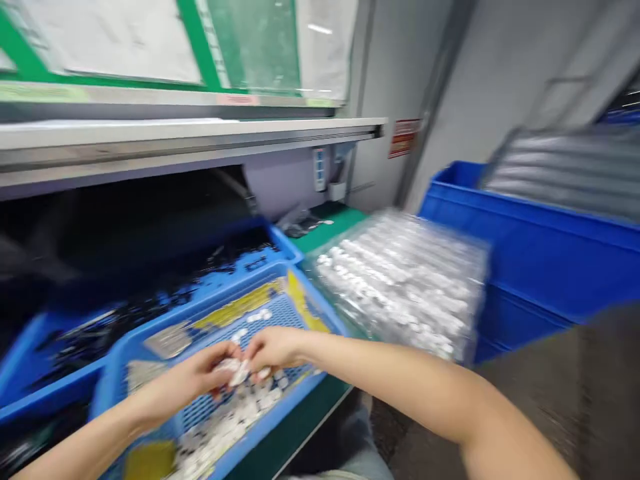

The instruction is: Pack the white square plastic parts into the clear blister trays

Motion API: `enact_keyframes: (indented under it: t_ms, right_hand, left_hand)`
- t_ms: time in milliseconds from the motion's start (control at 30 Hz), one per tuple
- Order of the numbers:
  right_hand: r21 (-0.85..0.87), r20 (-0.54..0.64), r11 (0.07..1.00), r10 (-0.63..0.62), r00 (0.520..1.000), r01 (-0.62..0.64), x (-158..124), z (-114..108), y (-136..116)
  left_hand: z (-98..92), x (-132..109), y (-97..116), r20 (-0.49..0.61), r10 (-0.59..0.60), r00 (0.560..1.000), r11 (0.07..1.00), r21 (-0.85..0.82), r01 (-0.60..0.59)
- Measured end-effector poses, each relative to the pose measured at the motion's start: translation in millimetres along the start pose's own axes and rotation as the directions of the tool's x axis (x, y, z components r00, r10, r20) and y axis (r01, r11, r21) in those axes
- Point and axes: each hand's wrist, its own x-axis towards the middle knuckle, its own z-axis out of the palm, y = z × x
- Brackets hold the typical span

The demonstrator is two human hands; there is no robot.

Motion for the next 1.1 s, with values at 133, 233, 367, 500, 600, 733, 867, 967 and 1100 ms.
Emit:
enact_keyframes:
  t_ms: [133,233,367,500,600,733,867,967,1100]
  right_hand:
    - [0.546,0.011,0.832,0.113,0.994,-0.101,4.3,-11.0,0.5]
    - [0.802,0.008,0.583,0.210,0.978,-0.132,-5.8,-11.1,-13.7]
    - [0.877,-0.014,0.469,0.248,0.969,-0.107,-14.6,-3.9,-28.8]
    - [0.918,-0.031,0.390,0.258,0.966,-0.074,-15.9,1.2,-29.7]
    - [0.928,-0.046,0.367,0.288,0.957,-0.066,-16.0,5.5,-29.1]
    - [0.874,-0.102,0.485,0.251,0.963,-0.034,-15.2,12.4,-29.3]
    - [0.722,-0.195,0.692,0.207,0.959,-0.002,-14.5,16.6,-30.0]
    - [0.645,-0.264,0.764,0.211,0.941,0.010,-14.4,17.3,-29.4]
    - [0.634,-0.313,0.773,0.234,0.920,0.019,-15.0,16.5,-28.0]
  left_hand:
    - [-6.5,-13.4,18.4,0.032,-0.005,0.999,0.903,-0.429,0.018]
    - [-7.3,-19.0,34.1,0.048,0.040,0.998,0.823,-0.568,-0.006]
    - [-7.5,-26.4,42.3,0.027,0.033,0.999,0.789,-0.614,-0.010]
    - [-8.5,-28.3,39.0,-0.019,0.018,1.000,0.792,-0.610,-0.026]
    - [-6.6,-27.9,35.8,-0.054,0.034,0.998,0.803,-0.594,-0.059]
    - [-0.3,-27.0,36.4,-0.096,0.057,0.994,0.829,-0.551,-0.101]
    - [6.5,-25.8,41.5,-0.144,0.073,0.987,0.838,-0.528,-0.140]
    - [9.3,-25.8,45.0,-0.172,0.069,0.983,0.830,-0.537,-0.152]
    - [10.5,-26.5,45.5,-0.163,0.084,0.983,0.801,-0.575,-0.164]
